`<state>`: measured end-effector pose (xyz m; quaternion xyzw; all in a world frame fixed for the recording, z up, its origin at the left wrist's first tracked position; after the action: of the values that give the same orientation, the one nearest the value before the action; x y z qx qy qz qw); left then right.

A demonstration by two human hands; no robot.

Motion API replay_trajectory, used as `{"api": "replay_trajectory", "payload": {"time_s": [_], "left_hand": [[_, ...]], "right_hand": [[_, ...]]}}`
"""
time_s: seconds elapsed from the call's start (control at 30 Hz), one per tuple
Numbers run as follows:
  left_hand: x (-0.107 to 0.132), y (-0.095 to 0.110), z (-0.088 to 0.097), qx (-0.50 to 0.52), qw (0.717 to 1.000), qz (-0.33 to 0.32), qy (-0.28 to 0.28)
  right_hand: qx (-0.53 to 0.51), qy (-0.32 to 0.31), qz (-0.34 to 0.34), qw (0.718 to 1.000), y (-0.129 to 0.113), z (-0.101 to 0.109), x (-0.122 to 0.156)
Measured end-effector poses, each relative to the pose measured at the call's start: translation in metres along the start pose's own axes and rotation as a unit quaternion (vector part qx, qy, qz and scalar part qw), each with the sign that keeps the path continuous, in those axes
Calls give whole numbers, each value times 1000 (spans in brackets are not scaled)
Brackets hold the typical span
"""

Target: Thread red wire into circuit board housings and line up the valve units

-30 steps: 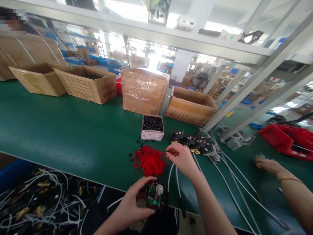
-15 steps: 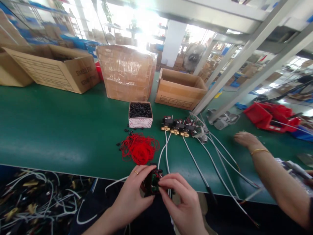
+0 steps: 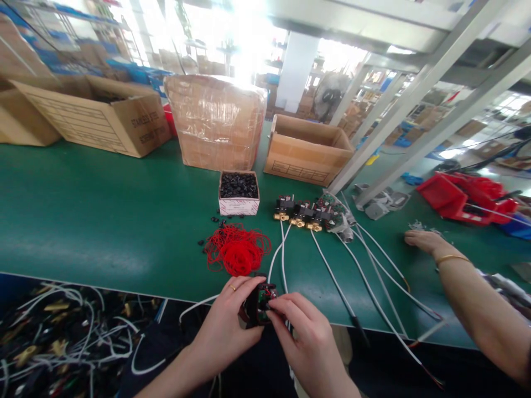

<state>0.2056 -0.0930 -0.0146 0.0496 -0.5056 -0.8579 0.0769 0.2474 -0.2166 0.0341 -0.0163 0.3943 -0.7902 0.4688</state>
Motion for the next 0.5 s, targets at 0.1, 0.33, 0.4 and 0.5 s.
{"api": "replay_trajectory", "payload": {"time_s": [0.1,0.33,0.4,0.5], "left_hand": [[1,-3,-2,0,1000,-5,3],[-2,-5,-1,21,1000,1,8],[-3,-7,1,36,999,6,13],[-3,-11,1,61,998,10,11]], "right_hand": [[12,-7,14,1000,-3,0,-2],[23,-16,45,999,-7,-1,-7],[19,-8,59,998,-9,1,-7],[24,-13,80,996,-13,1,-9]]}}
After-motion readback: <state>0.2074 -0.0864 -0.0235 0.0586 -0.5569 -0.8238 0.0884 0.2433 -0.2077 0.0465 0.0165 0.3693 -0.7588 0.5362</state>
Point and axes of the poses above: each hand's wrist, its own x-axis away from the middle knuckle, its own z-axis out of the back of the hand, y = z × x, the point moved 9 cm from there along -x, towards the middle knuckle, and after that the axes turned 7 degrees about -y, right-handed, at the moved point
